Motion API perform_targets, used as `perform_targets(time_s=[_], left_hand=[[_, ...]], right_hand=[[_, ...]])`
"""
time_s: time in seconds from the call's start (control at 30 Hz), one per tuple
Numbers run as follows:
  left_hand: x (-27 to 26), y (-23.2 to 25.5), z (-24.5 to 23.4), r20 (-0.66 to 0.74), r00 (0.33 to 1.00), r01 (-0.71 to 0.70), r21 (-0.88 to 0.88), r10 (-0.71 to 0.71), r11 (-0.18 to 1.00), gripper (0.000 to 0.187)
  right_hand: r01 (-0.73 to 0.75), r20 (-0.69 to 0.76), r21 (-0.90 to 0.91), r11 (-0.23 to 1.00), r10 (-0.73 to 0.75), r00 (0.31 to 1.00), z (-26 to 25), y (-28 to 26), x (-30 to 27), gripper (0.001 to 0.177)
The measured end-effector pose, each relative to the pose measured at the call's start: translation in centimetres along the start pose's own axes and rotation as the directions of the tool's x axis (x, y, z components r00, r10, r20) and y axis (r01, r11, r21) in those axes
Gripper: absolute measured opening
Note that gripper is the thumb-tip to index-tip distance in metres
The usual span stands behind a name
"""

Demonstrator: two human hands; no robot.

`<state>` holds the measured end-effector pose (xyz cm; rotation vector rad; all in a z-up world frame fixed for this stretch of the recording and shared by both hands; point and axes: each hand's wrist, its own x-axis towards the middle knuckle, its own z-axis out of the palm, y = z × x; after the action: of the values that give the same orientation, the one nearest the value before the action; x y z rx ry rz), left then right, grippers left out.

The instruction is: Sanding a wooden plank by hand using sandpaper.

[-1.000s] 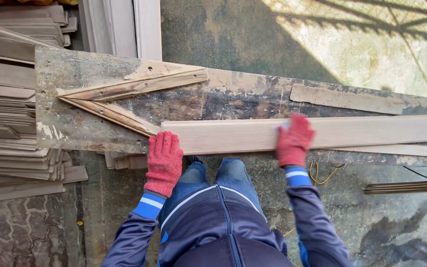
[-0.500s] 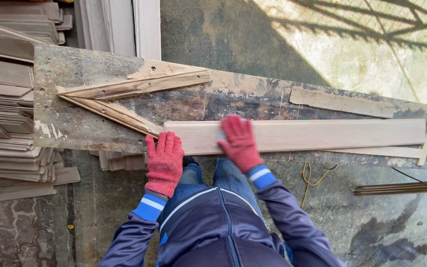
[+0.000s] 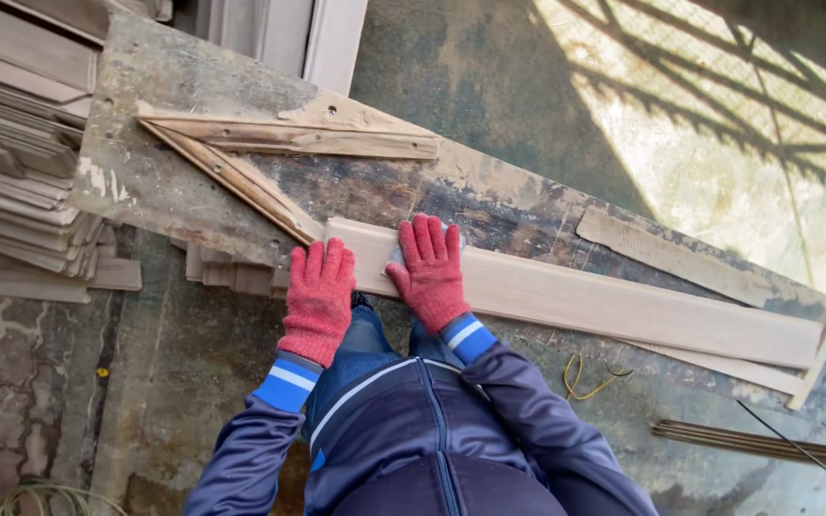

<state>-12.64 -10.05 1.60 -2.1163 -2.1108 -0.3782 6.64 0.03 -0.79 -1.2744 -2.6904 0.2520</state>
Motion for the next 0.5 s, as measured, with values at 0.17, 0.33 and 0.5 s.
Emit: perform_targets(time_s=[0.17,0.33,0.5], left_hand=[[0.2,-0.1,-0.8,0.066,0.998,0.012,0.016,-0.013,1.000,0.043],[-0.1,0.3,-0.2,0.056,0.998,0.040,-0.002,-0.040,0.999,0.043],[-0.3,0.6,0.9,0.052,0.997,0.064,-0.004,-0.064,0.998,0.043]], right_hand=[[-0.068,0.041,0.010,0.998,0.067,0.997,-3.1,10.0,-5.3,0.081],[-0.278,0.203,-0.123,0.953,0.298,0.933,-4.3,15.2,-9.0,0.092],[-0.072,0.035,0.010,0.997,0.072,0.997,-0.3,7.8,-2.5,0.088]])
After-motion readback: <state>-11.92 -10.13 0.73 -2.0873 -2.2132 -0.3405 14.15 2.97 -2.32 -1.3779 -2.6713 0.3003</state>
